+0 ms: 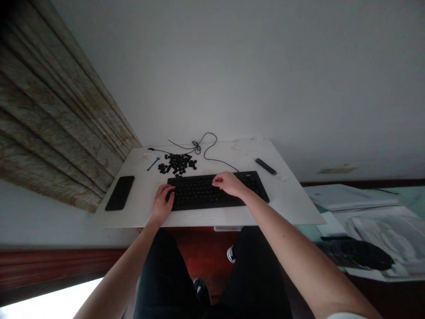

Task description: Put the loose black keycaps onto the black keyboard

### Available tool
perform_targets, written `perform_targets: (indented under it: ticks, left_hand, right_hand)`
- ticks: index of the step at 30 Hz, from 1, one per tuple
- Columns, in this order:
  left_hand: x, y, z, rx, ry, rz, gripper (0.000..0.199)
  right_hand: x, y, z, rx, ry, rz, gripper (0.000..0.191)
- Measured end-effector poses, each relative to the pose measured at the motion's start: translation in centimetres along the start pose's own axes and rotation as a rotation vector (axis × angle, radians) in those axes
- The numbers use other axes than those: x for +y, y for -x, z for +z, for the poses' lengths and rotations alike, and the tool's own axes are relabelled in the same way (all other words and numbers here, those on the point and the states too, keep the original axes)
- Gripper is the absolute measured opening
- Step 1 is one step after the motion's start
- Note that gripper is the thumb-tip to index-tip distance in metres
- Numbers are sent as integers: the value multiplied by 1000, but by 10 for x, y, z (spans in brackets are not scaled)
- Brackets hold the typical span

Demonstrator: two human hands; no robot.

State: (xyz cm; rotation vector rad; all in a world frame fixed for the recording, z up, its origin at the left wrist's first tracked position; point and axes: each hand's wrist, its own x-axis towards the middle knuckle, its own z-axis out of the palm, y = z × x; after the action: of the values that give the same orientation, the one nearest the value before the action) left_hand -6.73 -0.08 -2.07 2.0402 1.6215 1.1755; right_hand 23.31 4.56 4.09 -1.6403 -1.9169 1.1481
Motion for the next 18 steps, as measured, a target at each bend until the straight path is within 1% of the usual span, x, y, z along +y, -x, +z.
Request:
perform_targets:
  ticks: [4, 6, 9, 11, 13, 18]
  left_hand:
    - [-1, 0, 0, -19, 10, 12, 24]
    - [-1, 0, 1, -39, 3, 20, 25]
    - [-2, -1, 2, -45, 5, 15, 28]
    - [-4, -2, 2, -16, 27, -4, 31]
    - [-5, -3, 1, 17, 54, -26, 33]
    - [-9, -3, 2, 53, 94, -36, 32]
  right_hand:
    - [0, 0, -11, 59, 6, -15, 17]
    - [-1, 1, -13, 33, 25, -10, 16]
    - [-2, 1, -10, -50, 56, -3, 14]
    - [-3, 1, -8, -83, 64, 6, 14]
    - [-4, 1, -6, -89, 66, 16, 15]
    - [-6, 1, -2, -119, 115, 12, 19]
